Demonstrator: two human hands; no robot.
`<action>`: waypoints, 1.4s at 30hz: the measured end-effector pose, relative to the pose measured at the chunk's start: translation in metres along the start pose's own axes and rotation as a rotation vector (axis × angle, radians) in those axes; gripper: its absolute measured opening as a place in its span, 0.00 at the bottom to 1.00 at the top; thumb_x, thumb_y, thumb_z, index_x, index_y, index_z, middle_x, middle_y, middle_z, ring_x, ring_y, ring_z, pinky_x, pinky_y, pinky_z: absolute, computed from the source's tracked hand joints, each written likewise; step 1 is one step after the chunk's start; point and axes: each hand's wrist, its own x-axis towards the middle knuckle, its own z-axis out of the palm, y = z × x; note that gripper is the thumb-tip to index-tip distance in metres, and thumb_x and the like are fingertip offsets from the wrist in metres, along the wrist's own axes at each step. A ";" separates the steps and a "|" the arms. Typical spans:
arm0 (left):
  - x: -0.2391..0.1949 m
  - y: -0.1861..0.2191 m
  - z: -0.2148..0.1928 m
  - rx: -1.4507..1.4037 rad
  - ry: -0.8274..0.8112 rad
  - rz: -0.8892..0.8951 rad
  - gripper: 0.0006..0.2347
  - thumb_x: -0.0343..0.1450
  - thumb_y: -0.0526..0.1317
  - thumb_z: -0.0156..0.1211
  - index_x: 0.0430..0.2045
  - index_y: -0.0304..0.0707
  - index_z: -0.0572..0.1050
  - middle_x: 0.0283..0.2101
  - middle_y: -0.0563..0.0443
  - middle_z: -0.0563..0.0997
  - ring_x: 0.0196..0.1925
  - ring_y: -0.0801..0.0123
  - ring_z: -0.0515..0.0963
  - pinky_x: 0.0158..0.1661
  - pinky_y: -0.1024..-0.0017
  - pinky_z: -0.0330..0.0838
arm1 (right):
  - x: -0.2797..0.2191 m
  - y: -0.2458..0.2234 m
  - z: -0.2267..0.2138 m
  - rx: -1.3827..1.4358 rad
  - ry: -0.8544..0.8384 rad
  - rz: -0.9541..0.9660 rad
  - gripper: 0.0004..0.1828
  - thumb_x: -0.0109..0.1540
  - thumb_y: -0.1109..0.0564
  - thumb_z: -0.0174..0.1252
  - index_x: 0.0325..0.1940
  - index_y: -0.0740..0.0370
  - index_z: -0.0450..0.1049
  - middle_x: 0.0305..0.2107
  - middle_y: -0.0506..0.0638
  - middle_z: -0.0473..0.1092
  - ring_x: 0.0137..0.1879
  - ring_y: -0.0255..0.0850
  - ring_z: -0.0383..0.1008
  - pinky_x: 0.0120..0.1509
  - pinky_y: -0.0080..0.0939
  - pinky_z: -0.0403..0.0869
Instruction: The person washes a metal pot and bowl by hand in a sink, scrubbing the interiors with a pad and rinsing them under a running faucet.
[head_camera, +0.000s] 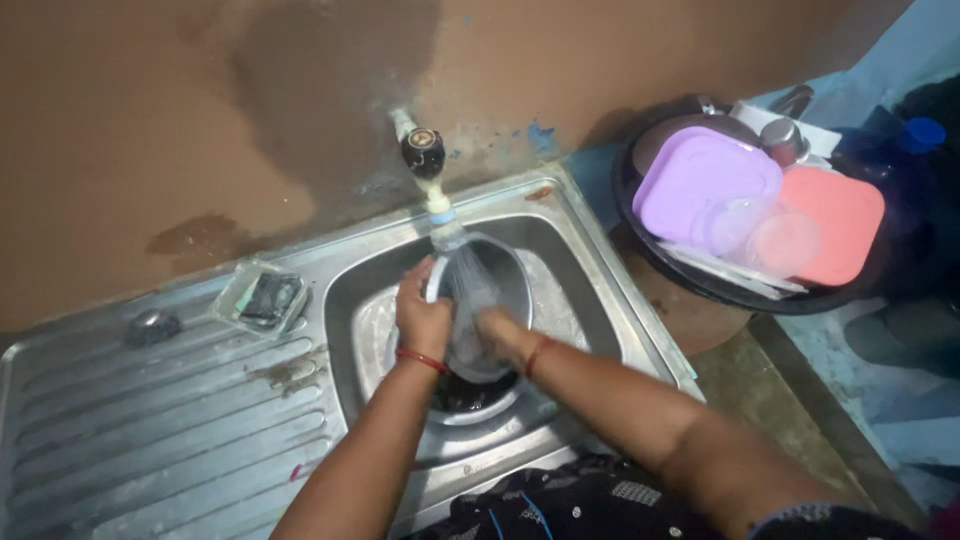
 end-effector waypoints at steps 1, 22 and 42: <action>-0.004 0.005 0.002 0.076 0.023 0.056 0.21 0.58 0.24 0.56 0.46 0.34 0.80 0.54 0.40 0.82 0.63 0.48 0.77 0.62 0.63 0.68 | -0.009 0.003 0.015 0.127 -0.003 0.100 0.16 0.69 0.54 0.47 0.51 0.66 0.75 0.41 0.57 0.78 0.46 0.48 0.79 0.50 0.48 0.78; 0.086 0.042 -0.036 -0.084 0.030 0.008 0.18 0.79 0.50 0.50 0.49 0.34 0.81 0.50 0.43 0.85 0.54 0.65 0.82 0.56 0.69 0.72 | -0.037 -0.101 -0.023 0.790 0.206 -0.063 0.13 0.71 0.62 0.45 0.58 0.71 0.66 0.52 0.62 0.71 0.60 0.53 0.72 0.70 0.55 0.69; 0.186 0.062 0.031 0.220 -0.073 0.166 0.20 0.63 0.41 0.77 0.47 0.36 0.77 0.41 0.44 0.83 0.42 0.61 0.83 0.46 0.63 0.76 | -0.164 -0.187 -0.071 1.027 0.168 -0.152 0.29 0.73 0.45 0.37 0.66 0.70 0.65 0.60 0.64 0.70 0.66 0.56 0.70 0.74 0.59 0.63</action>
